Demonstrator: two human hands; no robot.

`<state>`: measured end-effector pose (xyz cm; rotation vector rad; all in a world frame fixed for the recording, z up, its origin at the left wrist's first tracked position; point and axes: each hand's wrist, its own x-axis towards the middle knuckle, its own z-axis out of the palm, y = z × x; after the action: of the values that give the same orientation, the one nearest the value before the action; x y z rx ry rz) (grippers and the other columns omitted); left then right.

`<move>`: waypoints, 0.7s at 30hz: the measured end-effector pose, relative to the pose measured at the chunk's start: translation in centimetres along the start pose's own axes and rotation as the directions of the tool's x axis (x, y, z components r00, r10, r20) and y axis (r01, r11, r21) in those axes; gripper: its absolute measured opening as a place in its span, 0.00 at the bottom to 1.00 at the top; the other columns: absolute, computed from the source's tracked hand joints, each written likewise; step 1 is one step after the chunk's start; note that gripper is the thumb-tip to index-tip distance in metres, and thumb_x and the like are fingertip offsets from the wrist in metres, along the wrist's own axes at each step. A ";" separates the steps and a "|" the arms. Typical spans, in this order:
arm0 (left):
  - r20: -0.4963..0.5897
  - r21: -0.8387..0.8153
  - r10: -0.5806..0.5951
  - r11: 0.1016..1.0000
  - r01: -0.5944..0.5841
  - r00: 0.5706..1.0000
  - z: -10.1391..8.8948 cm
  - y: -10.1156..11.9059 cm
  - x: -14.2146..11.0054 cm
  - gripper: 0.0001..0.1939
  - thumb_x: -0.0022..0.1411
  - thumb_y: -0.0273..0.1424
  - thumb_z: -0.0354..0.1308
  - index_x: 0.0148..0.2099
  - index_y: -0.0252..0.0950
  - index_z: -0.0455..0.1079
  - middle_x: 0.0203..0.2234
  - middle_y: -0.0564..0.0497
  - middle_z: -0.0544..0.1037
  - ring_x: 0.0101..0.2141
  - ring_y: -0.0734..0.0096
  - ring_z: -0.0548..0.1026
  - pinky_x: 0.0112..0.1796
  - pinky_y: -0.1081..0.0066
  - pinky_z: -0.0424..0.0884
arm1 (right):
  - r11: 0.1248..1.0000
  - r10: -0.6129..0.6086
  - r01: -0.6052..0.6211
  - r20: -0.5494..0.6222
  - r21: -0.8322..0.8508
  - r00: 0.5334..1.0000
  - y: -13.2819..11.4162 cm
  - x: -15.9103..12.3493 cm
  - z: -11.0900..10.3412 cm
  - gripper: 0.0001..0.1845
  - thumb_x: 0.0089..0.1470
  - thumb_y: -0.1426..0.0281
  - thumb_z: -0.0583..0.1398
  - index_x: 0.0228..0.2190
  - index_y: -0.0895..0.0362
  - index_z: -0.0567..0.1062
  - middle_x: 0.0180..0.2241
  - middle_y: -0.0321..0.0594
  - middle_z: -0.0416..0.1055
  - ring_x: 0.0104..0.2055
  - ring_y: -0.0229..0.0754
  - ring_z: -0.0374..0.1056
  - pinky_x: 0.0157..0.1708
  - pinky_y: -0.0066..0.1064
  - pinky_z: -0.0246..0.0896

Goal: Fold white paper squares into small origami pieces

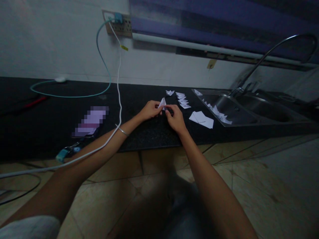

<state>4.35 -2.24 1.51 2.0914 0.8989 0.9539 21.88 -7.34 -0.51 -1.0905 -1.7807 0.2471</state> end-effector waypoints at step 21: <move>0.050 -0.170 -0.008 0.985 0.017 0.999 -0.2 0.8 0.1 0.27 0.69 0.49 0.54 0.26 0.32 0.67 0.14 0.55 0.67 0.15 0.82 0.62 0.18 0.79 0.58 | 0.959 -0.115 0.147 0.139 -0.244 0.984 -2.6 -0.8 0.1 0.27 0.56 0.78 0.53 0.55 0.56 0.73 0.55 0.54 0.62 0.57 0.57 0.59 0.60 0.55 0.61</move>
<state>4.48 -2.51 2.34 1.9534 0.7763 0.9345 20.46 -9.43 0.46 -1.1493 -2.0282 0.0044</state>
